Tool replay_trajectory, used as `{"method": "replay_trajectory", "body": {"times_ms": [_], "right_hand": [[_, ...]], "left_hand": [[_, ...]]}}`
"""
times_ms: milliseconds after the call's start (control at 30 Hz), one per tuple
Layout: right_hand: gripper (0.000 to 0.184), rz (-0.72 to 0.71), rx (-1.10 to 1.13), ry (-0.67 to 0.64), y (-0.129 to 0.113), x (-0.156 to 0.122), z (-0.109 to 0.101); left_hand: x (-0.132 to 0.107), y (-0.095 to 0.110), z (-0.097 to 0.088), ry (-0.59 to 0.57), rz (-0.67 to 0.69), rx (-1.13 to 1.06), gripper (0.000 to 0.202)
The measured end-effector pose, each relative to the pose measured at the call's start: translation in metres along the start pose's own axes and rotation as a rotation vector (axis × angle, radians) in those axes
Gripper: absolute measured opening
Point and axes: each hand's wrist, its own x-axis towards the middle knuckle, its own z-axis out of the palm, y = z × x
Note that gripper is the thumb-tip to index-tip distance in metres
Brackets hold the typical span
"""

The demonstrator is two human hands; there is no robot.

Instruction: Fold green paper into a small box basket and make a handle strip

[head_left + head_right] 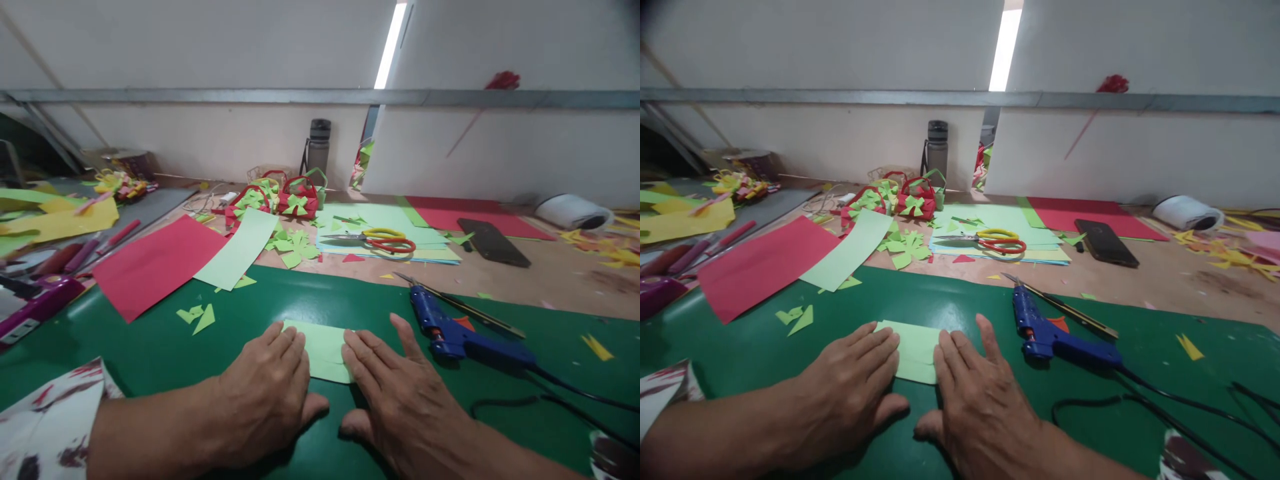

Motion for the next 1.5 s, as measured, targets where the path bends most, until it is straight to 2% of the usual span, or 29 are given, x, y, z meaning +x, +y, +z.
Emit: {"method": "replay_trajectory", "body": {"times_ms": [200, 300, 433, 700, 900, 1000, 1200, 1300, 1400, 1500], "right_hand": [[0.053, -0.016, 0.013, -0.021, 0.002, -0.003, 0.005], [0.046, -0.074, 0.025, -0.052, 0.004, 0.0, 0.002], [0.041, -0.161, 0.04, -0.113, 0.005, 0.006, -0.003], [0.056, -0.064, 0.062, 0.038, 0.0, -0.001, 0.01], [0.054, -0.043, 0.089, 0.043, 0.002, 0.0, 0.006], [0.055, -0.054, 0.082, 0.014, 0.007, 0.002, 0.003], [0.048, -0.132, 0.018, -0.037, 0.02, 0.014, -0.004], [0.045, -0.143, 0.019, -0.006, 0.021, 0.015, 0.002], [0.043, -0.102, 0.054, 0.088, 0.02, 0.01, 0.016], [0.041, -0.064, 0.101, 0.171, 0.017, 0.006, 0.028]], "left_hand": [[-0.005, 0.005, 0.0, -0.018, 0.012, 0.033, 0.053], [-0.008, 0.009, 0.0, -0.048, -0.009, 0.048, 0.064], [-0.007, 0.011, -0.002, -0.081, -0.01, 0.008, 0.068], [-0.005, 0.002, -0.005, -0.029, -0.025, -0.054, 0.058], [-0.006, -0.006, -0.007, -0.011, -0.064, -0.214, 0.047], [-0.005, -0.009, -0.008, -0.045, -0.054, -0.258, 0.048], [0.002, -0.013, -0.01, -0.186, -0.064, -0.248, 0.064], [0.004, -0.014, -0.014, -0.218, -0.064, -0.22, 0.063], [0.005, -0.012, -0.017, -0.24, -0.071, -0.208, 0.06], [0.003, -0.012, -0.011, -0.199, -0.056, -0.171, 0.057]]}}
